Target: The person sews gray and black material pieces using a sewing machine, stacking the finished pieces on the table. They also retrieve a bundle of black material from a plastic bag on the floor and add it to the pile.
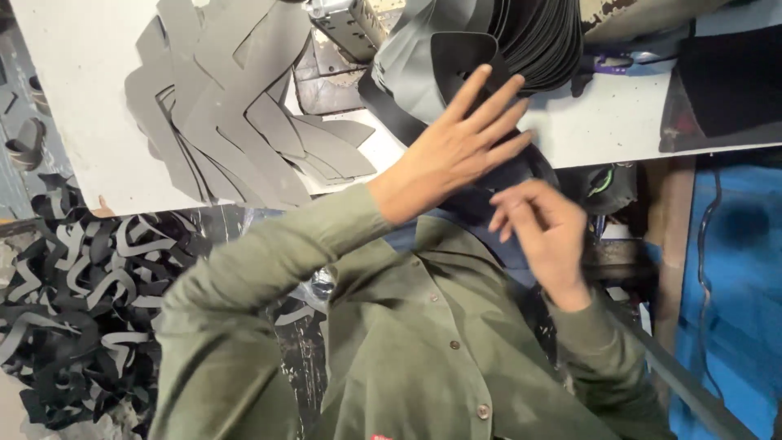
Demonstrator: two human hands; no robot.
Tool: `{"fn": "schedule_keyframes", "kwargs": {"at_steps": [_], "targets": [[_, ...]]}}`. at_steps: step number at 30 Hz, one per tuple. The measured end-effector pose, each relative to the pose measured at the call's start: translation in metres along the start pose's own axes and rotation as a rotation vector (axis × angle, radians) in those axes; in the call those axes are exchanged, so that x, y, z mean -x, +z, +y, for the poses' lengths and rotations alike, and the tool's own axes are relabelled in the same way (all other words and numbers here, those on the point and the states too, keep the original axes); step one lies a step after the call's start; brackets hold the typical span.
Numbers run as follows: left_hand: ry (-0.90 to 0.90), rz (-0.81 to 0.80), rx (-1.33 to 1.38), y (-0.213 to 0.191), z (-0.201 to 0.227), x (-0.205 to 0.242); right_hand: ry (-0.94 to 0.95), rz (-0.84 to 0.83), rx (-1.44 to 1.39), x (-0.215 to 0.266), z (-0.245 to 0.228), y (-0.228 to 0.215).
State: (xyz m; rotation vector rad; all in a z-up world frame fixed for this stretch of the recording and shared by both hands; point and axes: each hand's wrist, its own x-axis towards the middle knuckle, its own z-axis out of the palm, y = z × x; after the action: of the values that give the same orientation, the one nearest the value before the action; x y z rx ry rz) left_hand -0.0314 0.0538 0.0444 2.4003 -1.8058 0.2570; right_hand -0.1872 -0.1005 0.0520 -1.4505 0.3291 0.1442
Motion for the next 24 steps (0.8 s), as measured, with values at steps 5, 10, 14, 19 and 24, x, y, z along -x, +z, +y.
{"fn": "schedule_keyframes", "kwargs": {"at_steps": [5, 10, 14, 19, 24], "targets": [[-0.318, 0.07, 0.254, -0.035, -0.009, 0.046, -0.23, 0.15, 0.17, -0.033, -0.029, 0.011], [-0.604, 0.192, 0.531, 0.023, 0.011, 0.073, -0.468, 0.166, 0.55, -0.074, -0.04, 0.049], [-0.685, 0.246, 0.627, 0.03, 0.028, 0.078, -0.536, 0.108, 1.007, -0.079, -0.016, 0.063], [-0.672, 0.28, 0.503, 0.015, 0.015, 0.075, -0.554, 0.061, 1.146, -0.077, -0.013, 0.048], [-0.81, 0.345, 0.445, 0.024, -0.017, 0.048, -0.575, -0.07, 1.089, -0.082, -0.032, 0.035]]}}
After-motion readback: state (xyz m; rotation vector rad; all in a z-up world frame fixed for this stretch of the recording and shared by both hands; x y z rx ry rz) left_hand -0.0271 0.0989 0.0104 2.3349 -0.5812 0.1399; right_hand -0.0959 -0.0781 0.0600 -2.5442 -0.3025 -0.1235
